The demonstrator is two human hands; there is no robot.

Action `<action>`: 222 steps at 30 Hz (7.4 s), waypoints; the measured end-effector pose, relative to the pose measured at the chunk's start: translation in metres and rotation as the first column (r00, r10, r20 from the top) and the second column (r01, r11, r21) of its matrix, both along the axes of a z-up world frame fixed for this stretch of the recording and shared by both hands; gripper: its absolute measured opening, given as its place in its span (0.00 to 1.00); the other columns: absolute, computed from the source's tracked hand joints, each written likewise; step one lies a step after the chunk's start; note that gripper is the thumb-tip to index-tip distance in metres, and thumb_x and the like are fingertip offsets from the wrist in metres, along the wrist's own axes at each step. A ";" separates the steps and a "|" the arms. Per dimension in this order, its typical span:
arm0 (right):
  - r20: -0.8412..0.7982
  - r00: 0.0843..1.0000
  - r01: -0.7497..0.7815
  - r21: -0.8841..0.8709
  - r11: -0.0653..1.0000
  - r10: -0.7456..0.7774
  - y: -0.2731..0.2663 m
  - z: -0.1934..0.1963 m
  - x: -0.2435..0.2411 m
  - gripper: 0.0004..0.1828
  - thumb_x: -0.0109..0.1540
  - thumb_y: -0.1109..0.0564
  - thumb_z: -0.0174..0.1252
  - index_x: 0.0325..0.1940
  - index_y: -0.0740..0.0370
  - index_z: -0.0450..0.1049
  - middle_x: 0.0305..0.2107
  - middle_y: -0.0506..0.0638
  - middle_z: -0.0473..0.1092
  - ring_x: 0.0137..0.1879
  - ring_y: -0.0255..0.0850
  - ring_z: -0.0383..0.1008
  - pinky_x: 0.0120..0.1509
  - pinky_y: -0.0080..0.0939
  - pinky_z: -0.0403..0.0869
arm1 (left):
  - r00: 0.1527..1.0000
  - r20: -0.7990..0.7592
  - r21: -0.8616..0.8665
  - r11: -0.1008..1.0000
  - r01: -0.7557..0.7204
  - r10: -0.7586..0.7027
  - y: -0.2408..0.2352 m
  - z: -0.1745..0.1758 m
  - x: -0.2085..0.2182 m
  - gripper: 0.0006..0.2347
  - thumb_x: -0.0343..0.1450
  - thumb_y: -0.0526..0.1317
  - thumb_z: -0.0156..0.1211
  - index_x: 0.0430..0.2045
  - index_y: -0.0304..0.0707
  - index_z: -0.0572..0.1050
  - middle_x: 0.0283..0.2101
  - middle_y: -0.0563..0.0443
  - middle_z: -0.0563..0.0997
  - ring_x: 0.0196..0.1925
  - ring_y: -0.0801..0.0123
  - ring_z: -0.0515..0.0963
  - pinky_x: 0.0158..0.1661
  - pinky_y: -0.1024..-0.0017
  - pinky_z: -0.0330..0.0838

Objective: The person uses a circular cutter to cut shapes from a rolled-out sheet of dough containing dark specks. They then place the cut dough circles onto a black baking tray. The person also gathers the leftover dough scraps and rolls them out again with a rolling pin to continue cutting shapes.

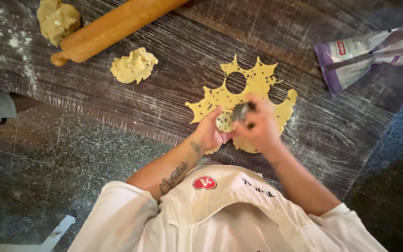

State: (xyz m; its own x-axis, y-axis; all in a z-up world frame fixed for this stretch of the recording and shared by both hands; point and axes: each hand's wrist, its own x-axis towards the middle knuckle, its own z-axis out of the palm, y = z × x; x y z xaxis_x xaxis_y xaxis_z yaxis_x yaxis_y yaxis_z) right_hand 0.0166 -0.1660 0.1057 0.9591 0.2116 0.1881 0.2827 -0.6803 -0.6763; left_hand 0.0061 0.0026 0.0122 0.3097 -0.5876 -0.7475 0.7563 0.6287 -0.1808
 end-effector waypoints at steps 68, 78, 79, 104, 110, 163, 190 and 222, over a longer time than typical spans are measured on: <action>0.394 0.900 0.003 -0.431 0.902 0.185 0.072 -0.111 0.040 0.29 0.57 0.37 0.61 0.55 0.55 0.78 0.45 0.52 0.71 0.51 0.51 0.74 0.54 0.50 0.72 | 0.948 0.155 -0.293 0.929 -0.224 0.278 0.129 -0.020 -0.073 0.29 0.75 0.60 0.46 0.66 0.40 0.67 0.66 0.31 0.71 0.67 0.38 0.72 0.61 0.38 0.70; -0.241 0.962 -0.212 -0.380 0.900 0.125 0.066 -0.066 0.067 0.30 0.59 0.40 0.65 0.61 0.57 0.75 0.53 0.57 0.71 0.63 0.56 0.71 0.71 0.56 0.68 | 0.945 0.208 -0.369 0.915 -0.164 0.254 0.119 -0.046 -0.040 0.26 0.74 0.58 0.51 0.63 0.43 0.71 0.62 0.32 0.76 0.64 0.39 0.76 0.60 0.39 0.71; -0.239 0.968 -0.129 -0.234 0.964 0.072 0.056 -0.074 0.072 0.28 0.59 0.44 0.68 0.60 0.58 0.77 0.51 0.59 0.73 0.62 0.57 0.72 0.69 0.56 0.69 | 0.952 0.207 -0.385 0.914 -0.131 0.224 0.118 -0.047 -0.041 0.26 0.74 0.57 0.51 0.63 0.42 0.71 0.62 0.31 0.75 0.63 0.38 0.75 0.60 0.38 0.71; 0.239 0.893 0.447 -0.579 0.682 -0.382 -0.112 -0.055 -0.106 0.37 0.47 0.48 0.74 0.59 0.61 0.77 0.58 0.59 0.68 0.66 0.56 0.66 0.71 0.54 0.61 | 0.938 0.208 -0.498 0.856 -0.142 0.277 0.124 -0.010 -0.054 0.34 0.73 0.64 0.50 0.69 0.40 0.64 0.70 0.30 0.66 0.71 0.37 0.65 0.65 0.33 0.61; -0.184 0.983 -0.064 -0.304 0.951 0.007 0.045 -0.041 -0.006 0.09 0.65 0.54 0.62 0.45 0.60 0.82 0.49 0.54 0.77 0.59 0.52 0.75 0.65 0.49 0.73 | 0.924 0.234 -0.447 0.877 -0.175 0.303 0.138 -0.013 -0.032 0.35 0.72 0.65 0.48 0.68 0.38 0.64 0.69 0.31 0.67 0.72 0.38 0.66 0.65 0.35 0.64; -0.530 0.804 -0.157 -0.628 0.762 -0.271 -0.012 -0.068 0.009 0.31 0.58 0.29 0.58 0.62 0.38 0.67 0.44 0.49 0.75 0.51 0.52 0.81 0.52 0.59 0.78 | 0.955 0.204 -0.446 0.889 -0.107 0.217 0.107 0.018 -0.033 0.39 0.70 0.68 0.49 0.69 0.39 0.62 0.73 0.29 0.60 0.74 0.35 0.60 0.69 0.37 0.57; -0.361 0.763 0.287 -0.553 0.782 -0.535 -0.103 0.055 -0.053 0.27 0.64 0.42 0.63 0.56 0.66 0.71 0.49 0.64 0.63 0.51 0.63 0.64 0.51 0.65 0.63 | 0.879 0.289 -0.506 0.840 -0.196 0.380 0.144 0.053 -0.024 0.36 0.73 0.64 0.52 0.66 0.29 0.66 0.70 0.29 0.65 0.70 0.37 0.66 0.65 0.42 0.68; 0.240 0.970 0.072 -0.437 0.897 0.039 0.003 -0.112 0.006 0.35 0.45 0.46 0.73 0.56 0.52 0.78 0.49 0.55 0.68 0.56 0.55 0.72 0.57 0.56 0.72 | 0.907 0.199 -0.468 0.849 -0.245 0.371 0.160 0.003 -0.028 0.39 0.69 0.69 0.49 0.68 0.40 0.64 0.71 0.29 0.63 0.72 0.36 0.64 0.69 0.38 0.59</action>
